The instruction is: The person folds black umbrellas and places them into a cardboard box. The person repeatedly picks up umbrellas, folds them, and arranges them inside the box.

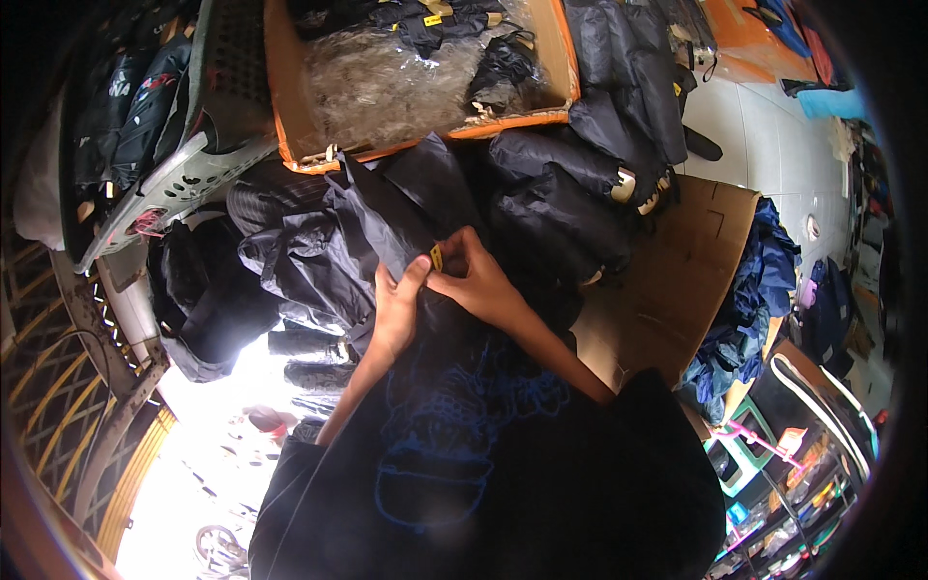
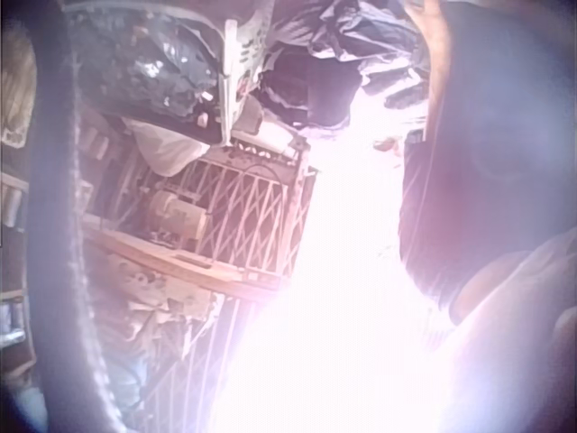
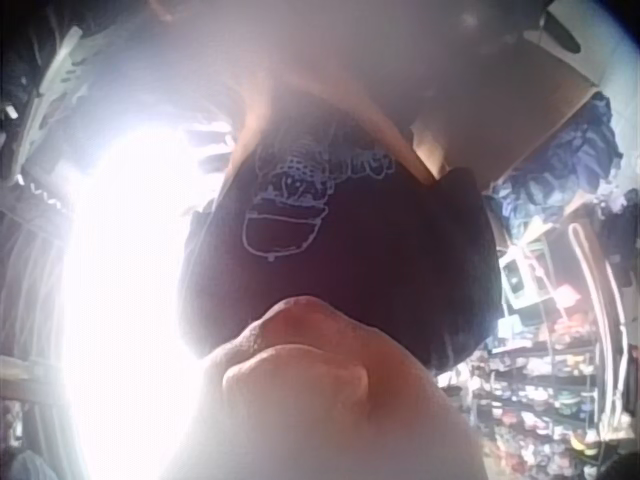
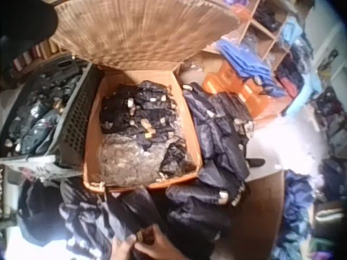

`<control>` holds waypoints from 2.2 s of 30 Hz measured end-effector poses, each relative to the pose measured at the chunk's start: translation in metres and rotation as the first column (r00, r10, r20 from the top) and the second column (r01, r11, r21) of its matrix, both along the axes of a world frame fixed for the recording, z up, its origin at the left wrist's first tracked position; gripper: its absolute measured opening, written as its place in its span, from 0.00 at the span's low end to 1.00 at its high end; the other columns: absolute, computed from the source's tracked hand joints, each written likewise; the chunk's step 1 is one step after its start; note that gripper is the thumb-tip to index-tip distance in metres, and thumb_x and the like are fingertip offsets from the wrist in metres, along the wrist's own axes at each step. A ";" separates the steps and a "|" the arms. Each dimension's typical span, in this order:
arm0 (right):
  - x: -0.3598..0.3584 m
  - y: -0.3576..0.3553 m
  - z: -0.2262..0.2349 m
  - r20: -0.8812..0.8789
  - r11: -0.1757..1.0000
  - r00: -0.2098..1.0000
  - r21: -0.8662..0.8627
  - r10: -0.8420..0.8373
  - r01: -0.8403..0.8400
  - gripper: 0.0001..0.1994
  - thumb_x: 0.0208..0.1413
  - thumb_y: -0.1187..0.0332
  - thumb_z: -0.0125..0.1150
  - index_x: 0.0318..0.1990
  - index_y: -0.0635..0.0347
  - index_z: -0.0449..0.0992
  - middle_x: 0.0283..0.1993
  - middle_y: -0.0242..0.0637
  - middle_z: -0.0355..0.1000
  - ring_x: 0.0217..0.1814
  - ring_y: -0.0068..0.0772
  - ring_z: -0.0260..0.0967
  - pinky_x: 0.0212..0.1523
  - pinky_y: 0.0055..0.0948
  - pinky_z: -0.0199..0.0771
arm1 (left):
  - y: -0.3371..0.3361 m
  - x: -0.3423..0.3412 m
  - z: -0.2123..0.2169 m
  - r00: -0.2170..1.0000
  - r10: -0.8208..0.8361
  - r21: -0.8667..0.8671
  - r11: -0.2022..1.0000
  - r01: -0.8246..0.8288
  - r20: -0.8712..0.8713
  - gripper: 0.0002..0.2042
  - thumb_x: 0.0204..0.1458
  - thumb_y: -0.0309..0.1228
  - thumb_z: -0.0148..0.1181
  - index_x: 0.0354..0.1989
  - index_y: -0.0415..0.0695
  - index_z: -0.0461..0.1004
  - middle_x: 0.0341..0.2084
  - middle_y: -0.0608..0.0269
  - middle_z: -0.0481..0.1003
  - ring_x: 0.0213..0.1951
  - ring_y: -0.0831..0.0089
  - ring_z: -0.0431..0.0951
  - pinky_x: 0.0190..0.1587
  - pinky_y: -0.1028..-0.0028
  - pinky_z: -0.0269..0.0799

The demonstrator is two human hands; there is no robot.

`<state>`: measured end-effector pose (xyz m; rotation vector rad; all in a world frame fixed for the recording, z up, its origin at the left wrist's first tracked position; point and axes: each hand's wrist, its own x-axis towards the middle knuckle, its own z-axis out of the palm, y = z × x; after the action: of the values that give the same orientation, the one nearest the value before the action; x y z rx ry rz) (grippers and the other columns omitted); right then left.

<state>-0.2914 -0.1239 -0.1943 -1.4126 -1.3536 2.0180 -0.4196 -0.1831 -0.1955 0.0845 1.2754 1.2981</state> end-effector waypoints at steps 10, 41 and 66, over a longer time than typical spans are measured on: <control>0.019 0.033 0.026 -0.205 0.995 0.974 0.047 0.093 -0.085 0.29 0.51 0.66 0.66 0.57 0.70 0.62 0.49 0.42 0.68 0.51 0.31 0.66 0.50 0.28 0.69 | -0.024 0.015 -0.007 0.898 -0.414 -0.007 0.908 0.418 -0.151 0.23 0.51 0.27 0.61 0.55 0.36 0.64 0.47 0.56 0.72 0.50 0.70 0.71 0.53 0.72 0.65; -0.011 0.026 0.045 -0.519 0.815 0.851 -0.526 -0.081 -0.243 0.29 0.61 0.54 0.52 0.63 0.64 0.56 0.55 0.43 0.64 0.51 0.30 0.69 0.31 0.31 0.82 | 0.060 -0.033 0.037 0.988 -0.102 0.544 0.839 0.024 0.114 0.42 0.46 0.53 0.58 0.63 0.37 0.50 0.44 0.44 0.70 0.43 0.55 0.76 0.48 0.62 0.73; -0.025 0.034 0.061 -0.385 0.964 0.901 0.087 -0.199 0.250 0.24 0.49 0.66 0.67 0.51 0.67 0.68 0.44 0.39 0.71 0.48 0.27 0.69 0.47 0.27 0.69 | 0.075 -0.016 0.076 0.964 -0.160 0.356 0.906 0.229 -0.214 0.24 0.45 0.40 0.59 0.45 0.32 0.68 0.39 0.47 0.74 0.50 0.57 0.73 0.51 0.64 0.69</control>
<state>-0.3166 -0.0896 -0.1337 -1.0061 -1.0825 1.8826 -0.4361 -0.1083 -0.1193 0.6031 1.1170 1.3683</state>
